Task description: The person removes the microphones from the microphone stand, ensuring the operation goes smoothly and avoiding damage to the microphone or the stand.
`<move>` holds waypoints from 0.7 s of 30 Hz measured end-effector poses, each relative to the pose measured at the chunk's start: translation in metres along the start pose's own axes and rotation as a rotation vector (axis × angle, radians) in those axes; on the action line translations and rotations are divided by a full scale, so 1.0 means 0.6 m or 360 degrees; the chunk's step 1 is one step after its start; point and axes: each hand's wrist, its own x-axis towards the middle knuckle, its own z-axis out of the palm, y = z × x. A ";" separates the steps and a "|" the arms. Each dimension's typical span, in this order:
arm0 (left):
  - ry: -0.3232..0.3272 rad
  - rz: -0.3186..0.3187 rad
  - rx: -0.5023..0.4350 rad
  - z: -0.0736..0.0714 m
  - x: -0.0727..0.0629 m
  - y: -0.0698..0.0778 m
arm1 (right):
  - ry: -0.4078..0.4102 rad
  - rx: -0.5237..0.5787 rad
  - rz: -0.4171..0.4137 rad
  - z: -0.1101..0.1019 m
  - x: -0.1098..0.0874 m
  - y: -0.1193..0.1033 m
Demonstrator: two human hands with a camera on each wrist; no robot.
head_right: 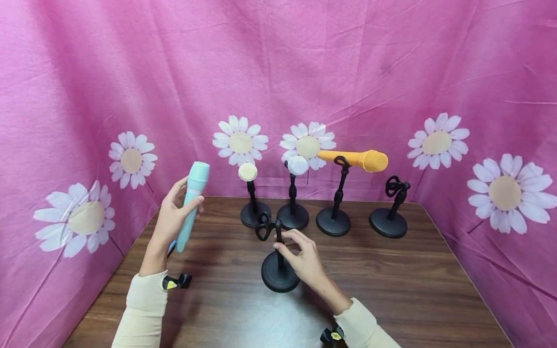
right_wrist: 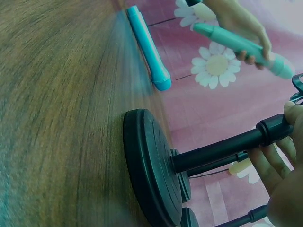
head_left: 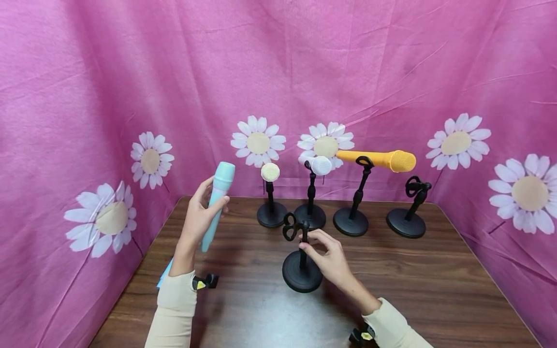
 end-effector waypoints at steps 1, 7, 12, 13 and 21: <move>-0.0004 -0.0021 0.0026 -0.002 0.000 -0.005 | 0.0003 -0.0001 0.0003 0.000 0.000 0.000; -0.0036 -0.0178 0.0185 -0.013 0.001 -0.042 | 0.0008 0.0001 0.0007 0.000 -0.002 0.002; -0.0074 -0.0265 0.0410 -0.019 -0.003 -0.075 | 0.0006 0.0000 -0.0009 0.000 -0.001 0.000; -0.0083 -0.0281 0.0457 -0.019 -0.004 -0.081 | 0.0006 -0.0007 -0.0012 0.000 -0.001 0.000; -0.0050 -0.0385 0.0651 -0.016 -0.012 -0.123 | -0.0002 -0.0019 -0.0009 -0.001 0.000 0.004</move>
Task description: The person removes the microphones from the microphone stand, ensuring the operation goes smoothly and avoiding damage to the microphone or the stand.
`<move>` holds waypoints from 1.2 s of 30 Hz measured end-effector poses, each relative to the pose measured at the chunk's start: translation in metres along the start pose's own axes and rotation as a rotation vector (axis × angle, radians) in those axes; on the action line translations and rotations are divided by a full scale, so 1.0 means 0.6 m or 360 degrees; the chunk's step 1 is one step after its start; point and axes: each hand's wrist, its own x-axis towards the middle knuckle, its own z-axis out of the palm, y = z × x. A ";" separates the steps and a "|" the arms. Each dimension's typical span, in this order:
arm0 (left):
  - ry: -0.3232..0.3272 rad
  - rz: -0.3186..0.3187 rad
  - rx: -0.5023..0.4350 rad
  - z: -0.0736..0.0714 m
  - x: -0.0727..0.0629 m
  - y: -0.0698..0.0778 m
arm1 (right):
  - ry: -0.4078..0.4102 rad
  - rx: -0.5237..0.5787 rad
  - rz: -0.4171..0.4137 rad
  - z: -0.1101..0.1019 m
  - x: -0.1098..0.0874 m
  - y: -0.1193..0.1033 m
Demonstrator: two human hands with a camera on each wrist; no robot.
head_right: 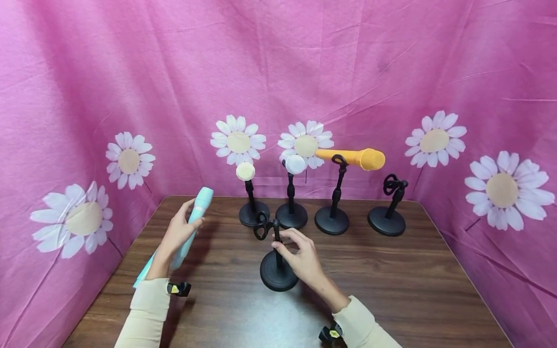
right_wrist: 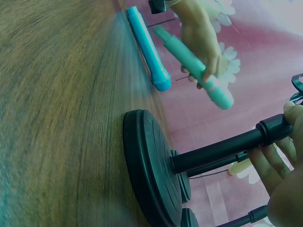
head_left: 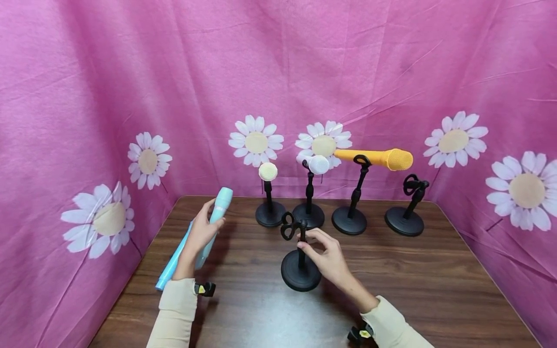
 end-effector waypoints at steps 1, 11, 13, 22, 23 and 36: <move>0.0003 -0.0008 0.0015 0.001 0.000 -0.004 | -0.0001 0.0001 -0.0001 0.000 0.000 0.000; 0.0013 -0.0041 0.0216 0.000 -0.009 -0.035 | -0.0009 0.0021 0.0010 0.003 0.000 0.001; 0.0020 -0.0048 0.0279 0.000 -0.009 -0.040 | -0.0007 0.0017 0.0016 0.003 0.000 0.001; 0.0064 -0.0077 0.0435 0.005 -0.019 -0.062 | -0.0004 -0.0006 0.0045 0.000 0.001 0.002; 0.0064 -0.0086 0.0448 0.005 -0.021 -0.063 | -0.0007 -0.0002 0.0049 0.000 0.000 0.002; 0.0064 -0.0240 0.0625 -0.001 -0.047 -0.069 | -0.0013 0.0026 0.0041 0.000 -0.002 0.001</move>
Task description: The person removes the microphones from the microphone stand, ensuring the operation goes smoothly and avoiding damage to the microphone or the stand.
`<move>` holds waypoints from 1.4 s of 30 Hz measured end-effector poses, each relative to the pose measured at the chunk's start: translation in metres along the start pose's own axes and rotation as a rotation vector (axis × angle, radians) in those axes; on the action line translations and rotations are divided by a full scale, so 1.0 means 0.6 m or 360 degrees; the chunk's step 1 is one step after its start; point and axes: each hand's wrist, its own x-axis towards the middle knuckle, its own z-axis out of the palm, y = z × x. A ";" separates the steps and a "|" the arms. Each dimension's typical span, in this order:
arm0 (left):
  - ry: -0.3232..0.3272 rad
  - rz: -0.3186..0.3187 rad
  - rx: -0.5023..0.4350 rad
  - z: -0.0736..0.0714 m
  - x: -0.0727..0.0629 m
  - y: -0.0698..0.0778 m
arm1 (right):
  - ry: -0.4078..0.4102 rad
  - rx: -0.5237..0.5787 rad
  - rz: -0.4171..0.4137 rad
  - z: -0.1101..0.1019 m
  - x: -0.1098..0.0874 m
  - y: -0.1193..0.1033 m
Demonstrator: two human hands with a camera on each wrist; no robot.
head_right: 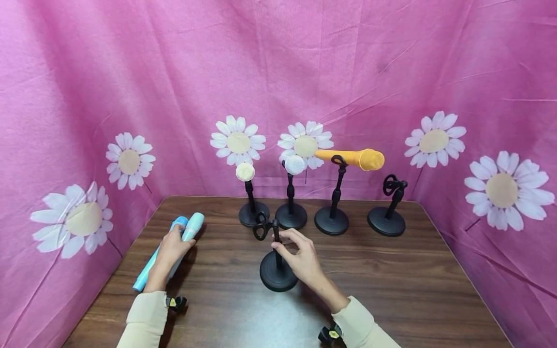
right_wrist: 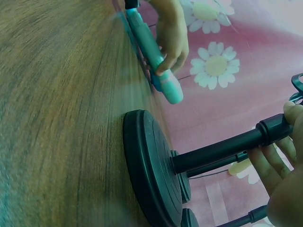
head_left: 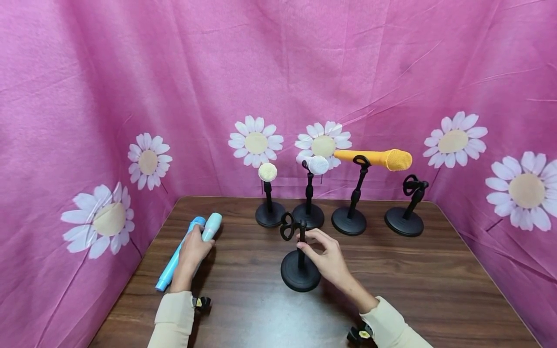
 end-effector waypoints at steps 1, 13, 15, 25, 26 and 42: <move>0.0004 -0.0007 0.0011 0.000 -0.001 -0.002 | -0.0001 -0.0001 -0.0001 0.000 0.000 0.000; 0.0027 -0.0008 0.0098 0.009 -0.004 -0.016 | -0.0010 0.0025 -0.0015 0.000 0.000 -0.001; 0.0032 -0.0004 0.0123 0.011 -0.005 -0.017 | -0.0011 0.0027 -0.0014 0.000 0.000 -0.001; 0.0119 -0.0008 0.0209 0.013 -0.012 -0.011 | 0.0000 -0.0002 -0.0017 0.000 0.000 0.001; 0.0127 -0.0013 0.0209 0.013 -0.012 -0.012 | -0.0004 0.0001 -0.0012 0.000 0.000 0.001; 0.0134 -0.0048 0.0179 0.000 -0.010 -0.026 | -0.0007 0.0014 -0.0040 0.001 0.001 -0.001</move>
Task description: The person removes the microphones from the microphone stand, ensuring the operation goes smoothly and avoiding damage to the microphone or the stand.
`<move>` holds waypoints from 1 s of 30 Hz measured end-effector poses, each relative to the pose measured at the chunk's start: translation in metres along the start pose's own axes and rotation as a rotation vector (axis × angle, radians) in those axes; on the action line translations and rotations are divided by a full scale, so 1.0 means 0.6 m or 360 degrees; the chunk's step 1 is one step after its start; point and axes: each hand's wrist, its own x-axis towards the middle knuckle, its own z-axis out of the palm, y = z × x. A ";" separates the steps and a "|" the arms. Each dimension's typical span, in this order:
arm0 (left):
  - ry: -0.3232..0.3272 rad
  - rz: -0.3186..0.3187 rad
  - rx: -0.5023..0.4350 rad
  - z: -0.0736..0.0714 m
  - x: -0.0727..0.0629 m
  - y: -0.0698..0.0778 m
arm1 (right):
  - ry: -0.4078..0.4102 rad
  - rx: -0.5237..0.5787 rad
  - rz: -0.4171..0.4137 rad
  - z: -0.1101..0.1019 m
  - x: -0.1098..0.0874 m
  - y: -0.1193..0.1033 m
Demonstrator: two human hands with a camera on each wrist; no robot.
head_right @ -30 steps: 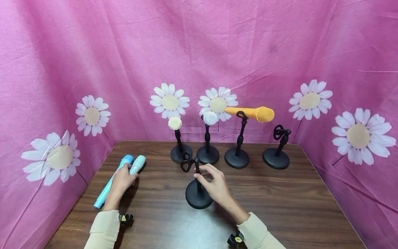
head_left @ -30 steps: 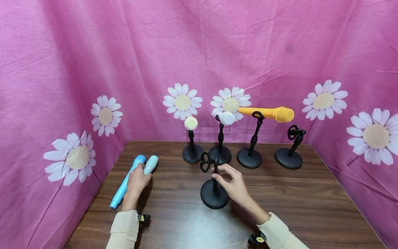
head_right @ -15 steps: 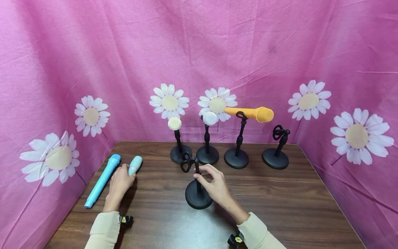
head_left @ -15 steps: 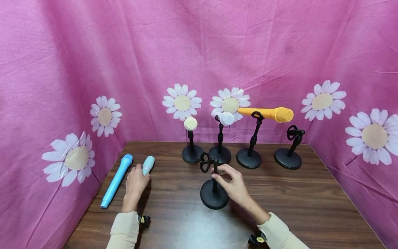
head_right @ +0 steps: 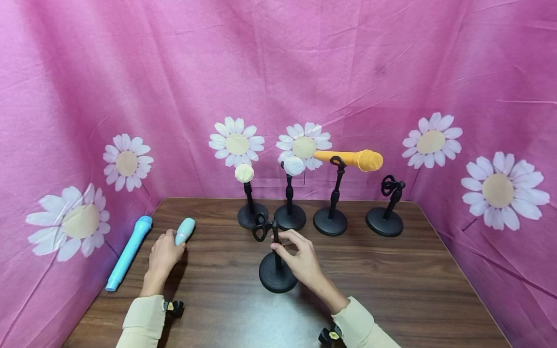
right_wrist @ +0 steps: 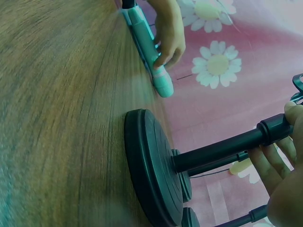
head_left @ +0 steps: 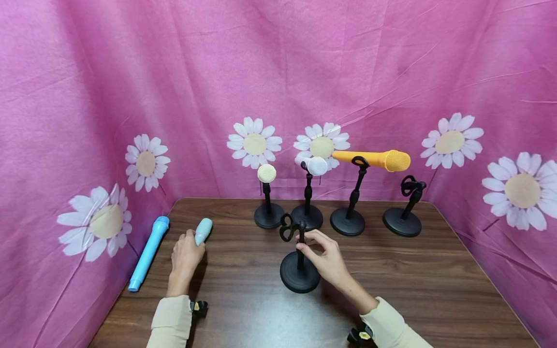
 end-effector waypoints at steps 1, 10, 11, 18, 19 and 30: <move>-0.0015 0.0001 -0.0001 -0.001 0.000 0.000 | 0.0001 0.0006 -0.0004 0.000 0.000 0.000; 0.0010 -0.0038 -0.0042 -0.010 0.001 -0.008 | 0.0007 0.0007 -0.0009 0.001 -0.002 0.001; 0.0017 -0.0041 -0.0043 -0.013 0.002 -0.009 | 0.0007 0.0012 -0.0007 0.001 -0.001 0.001; 0.0004 -0.0039 -0.0024 -0.032 0.010 -0.018 | 0.0011 0.0027 -0.0014 0.001 0.000 0.000; 0.0008 -0.0041 -0.0024 -0.034 0.012 -0.022 | 0.0009 0.0032 -0.0009 0.001 0.000 0.000; -0.0022 -0.0089 -0.0021 -0.053 0.034 -0.052 | 0.0016 0.0034 -0.0003 0.001 -0.001 0.001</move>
